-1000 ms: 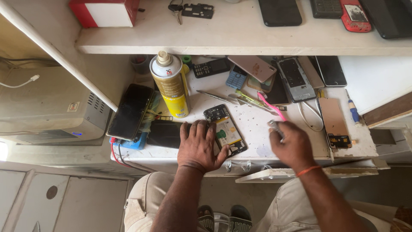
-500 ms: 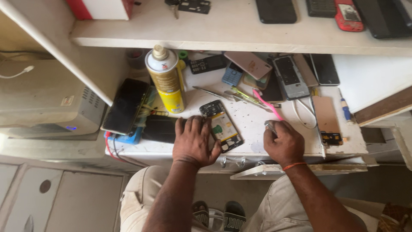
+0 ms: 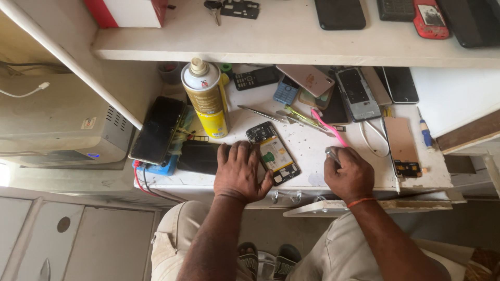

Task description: The person works at a cluttered repair bench disassembling a smartphone. They use a screwdriver to unscrew and pry components from the opened phone, lifting out the battery and internal parts and setting small components aside on the bench while continuing to work on the device.

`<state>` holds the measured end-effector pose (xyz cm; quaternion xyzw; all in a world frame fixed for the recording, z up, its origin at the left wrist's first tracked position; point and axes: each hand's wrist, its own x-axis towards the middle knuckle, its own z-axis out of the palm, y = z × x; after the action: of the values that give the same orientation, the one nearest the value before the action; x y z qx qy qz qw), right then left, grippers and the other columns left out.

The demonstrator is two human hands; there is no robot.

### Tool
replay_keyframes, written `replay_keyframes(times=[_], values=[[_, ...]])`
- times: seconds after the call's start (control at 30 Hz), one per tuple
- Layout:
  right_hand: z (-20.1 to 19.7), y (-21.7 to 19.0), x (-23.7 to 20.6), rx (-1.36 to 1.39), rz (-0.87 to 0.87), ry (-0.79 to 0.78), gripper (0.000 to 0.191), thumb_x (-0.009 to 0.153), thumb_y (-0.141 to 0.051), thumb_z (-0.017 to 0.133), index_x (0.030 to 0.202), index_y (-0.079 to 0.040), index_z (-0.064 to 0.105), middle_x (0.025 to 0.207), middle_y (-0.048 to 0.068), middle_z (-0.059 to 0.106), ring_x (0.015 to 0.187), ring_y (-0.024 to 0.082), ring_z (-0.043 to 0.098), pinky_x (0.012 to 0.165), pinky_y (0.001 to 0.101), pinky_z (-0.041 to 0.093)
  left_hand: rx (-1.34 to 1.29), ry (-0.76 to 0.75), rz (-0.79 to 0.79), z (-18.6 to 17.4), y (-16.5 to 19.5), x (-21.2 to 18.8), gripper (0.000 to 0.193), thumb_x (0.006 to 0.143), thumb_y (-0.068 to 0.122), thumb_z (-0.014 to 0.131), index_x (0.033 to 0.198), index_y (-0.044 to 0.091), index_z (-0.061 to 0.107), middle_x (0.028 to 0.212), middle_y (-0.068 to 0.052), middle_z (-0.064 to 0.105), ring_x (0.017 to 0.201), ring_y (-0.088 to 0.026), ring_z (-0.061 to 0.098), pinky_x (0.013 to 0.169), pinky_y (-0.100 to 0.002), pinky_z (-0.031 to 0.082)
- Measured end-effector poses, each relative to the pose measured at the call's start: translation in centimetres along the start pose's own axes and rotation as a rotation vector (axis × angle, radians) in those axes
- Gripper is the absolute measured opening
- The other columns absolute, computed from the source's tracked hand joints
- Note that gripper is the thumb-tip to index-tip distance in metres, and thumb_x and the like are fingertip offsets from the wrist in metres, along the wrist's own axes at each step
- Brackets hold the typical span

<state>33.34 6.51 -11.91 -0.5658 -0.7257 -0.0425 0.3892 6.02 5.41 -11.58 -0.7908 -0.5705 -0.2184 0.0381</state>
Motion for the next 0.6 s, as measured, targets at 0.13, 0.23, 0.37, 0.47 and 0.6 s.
replay_keyframes(times=[0.13, 0.23, 0.37, 0.47, 0.6], values=[[-0.1, -0.5, 0.2, -0.001, 0.001, 0.001, 0.010, 0.090, -0.011, 0.067, 0.098, -0.010, 0.072, 0.096, 0.009, 0.072, 0.082, 0.033, 0.070, 0.070, 0.0415, 0.056, -0.009, -0.007, -0.002, 0.0, 0.0, 0.0, 0.077, 0.081, 0.055, 0.059, 0.136, 0.001, 0.054, 0.131, -0.019, 0.054, 0.128, -0.036, 0.048, 0.114, -0.060, 0.027], [-0.8, -1.2, 0.3, -0.006, 0.042, -0.042, 0.017, 0.091, -0.008, 0.067, 0.106, -0.011, 0.076, 0.098, 0.010, 0.072, 0.082, 0.032, 0.070, 0.070, 0.0407, 0.056, -0.005, -0.030, 0.009, 0.0, 0.0, -0.2, 0.076, 0.083, 0.054, 0.058, 0.138, 0.002, 0.053, 0.133, -0.020, 0.053, 0.130, -0.035, 0.047, 0.114, -0.062, 0.026], [-1.9, -2.6, 0.6, 0.040, -0.078, -0.154, 0.030, 0.084, -0.001, 0.062, 0.109, -0.011, 0.077, 0.107, 0.010, 0.071, 0.095, 0.029, 0.068, 0.083, 0.0412, 0.056, 0.038, -0.052, 0.027, 0.0, -0.1, -0.2, 0.073, 0.082, 0.053, 0.056, 0.141, 0.009, 0.052, 0.140, -0.022, 0.050, 0.134, -0.036, 0.044, 0.112, -0.064, 0.023], [-1.7, -4.0, 1.1, 0.076, -0.312, -0.228, 0.039, 0.078, 0.004, 0.060, 0.110, -0.008, 0.077, 0.116, 0.009, 0.072, 0.107, 0.029, 0.065, 0.096, 0.0429, 0.052, 0.067, -0.106, 0.055, 0.0, -0.2, -0.1, 0.062, 0.086, 0.052, 0.054, 0.136, 0.016, 0.055, 0.150, -0.021, 0.045, 0.138, -0.037, 0.041, 0.112, -0.066, 0.021], [-0.9, -6.1, 0.8, 0.145, -0.420, -0.282, 0.040, 0.077, 0.005, 0.060, 0.112, -0.005, 0.076, 0.123, 0.008, 0.072, 0.116, 0.030, 0.063, 0.103, 0.0423, 0.049, 0.023, -0.136, 0.064, 0.0, -0.3, -0.4, 0.058, 0.087, 0.048, 0.056, 0.135, 0.016, 0.059, 0.149, -0.020, 0.047, 0.140, -0.036, 0.042, 0.114, -0.067, 0.022]])
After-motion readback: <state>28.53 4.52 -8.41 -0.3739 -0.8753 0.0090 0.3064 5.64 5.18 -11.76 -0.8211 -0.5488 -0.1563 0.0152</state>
